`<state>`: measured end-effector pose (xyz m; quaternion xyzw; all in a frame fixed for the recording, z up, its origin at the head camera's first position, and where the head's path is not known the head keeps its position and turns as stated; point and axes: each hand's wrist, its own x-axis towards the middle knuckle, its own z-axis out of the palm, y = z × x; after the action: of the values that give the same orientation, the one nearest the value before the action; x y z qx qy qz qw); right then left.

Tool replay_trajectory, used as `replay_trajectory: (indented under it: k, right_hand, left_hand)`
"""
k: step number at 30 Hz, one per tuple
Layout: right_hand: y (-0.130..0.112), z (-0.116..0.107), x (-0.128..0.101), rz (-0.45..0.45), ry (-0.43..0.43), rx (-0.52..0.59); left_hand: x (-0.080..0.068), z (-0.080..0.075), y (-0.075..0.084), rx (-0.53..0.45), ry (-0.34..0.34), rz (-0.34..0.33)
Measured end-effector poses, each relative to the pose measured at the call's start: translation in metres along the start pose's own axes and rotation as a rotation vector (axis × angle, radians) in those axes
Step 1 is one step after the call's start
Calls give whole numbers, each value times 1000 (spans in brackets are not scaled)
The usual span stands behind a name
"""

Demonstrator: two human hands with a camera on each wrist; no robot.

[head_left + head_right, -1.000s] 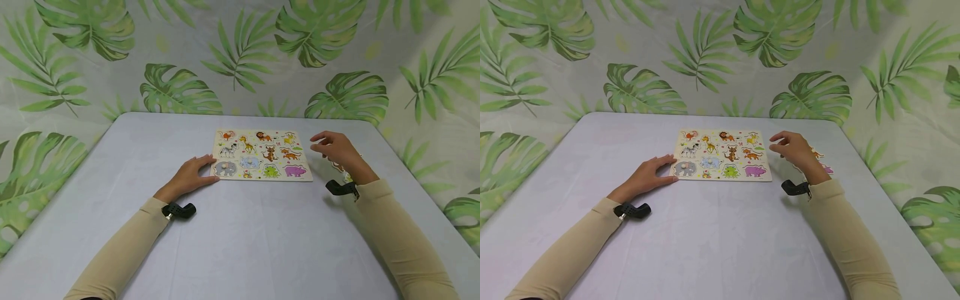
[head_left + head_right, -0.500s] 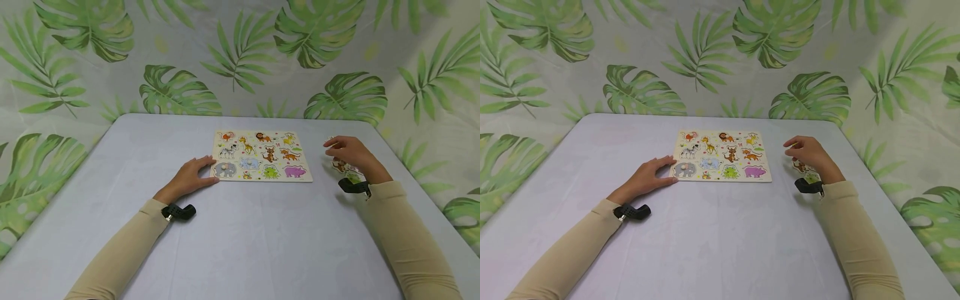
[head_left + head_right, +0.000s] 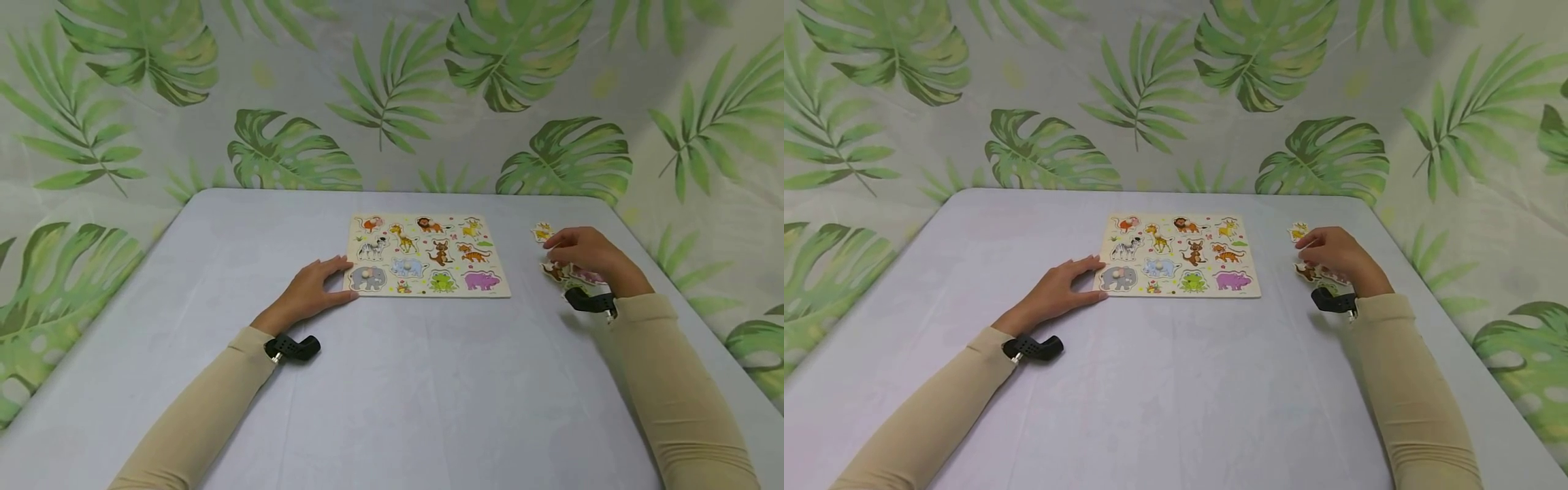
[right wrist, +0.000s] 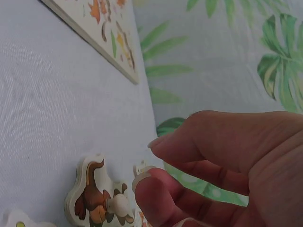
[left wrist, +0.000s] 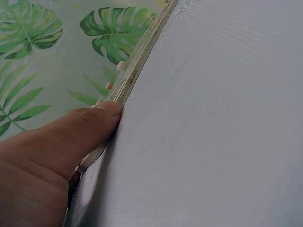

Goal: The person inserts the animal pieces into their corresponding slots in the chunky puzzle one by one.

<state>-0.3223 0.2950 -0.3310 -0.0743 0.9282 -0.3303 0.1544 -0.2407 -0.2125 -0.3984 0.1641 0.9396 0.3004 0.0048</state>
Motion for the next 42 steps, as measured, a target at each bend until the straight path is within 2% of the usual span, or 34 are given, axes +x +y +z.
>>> replay_trajectory:
  k: [11, 22, 42]
  right_hand:
    - [14, -4, -1, 51, -18, 100]
    - [16, -2, 0, 43, -6, 53]
    - [18, 3, 5, 34, -5, -33]
  left_hand:
    - [-1, 0, 2, 3, 0, -4]
    - [-2, -1, 3, 1, -7, -20]
    - [-1, 0, 2, -7, 2, -1]
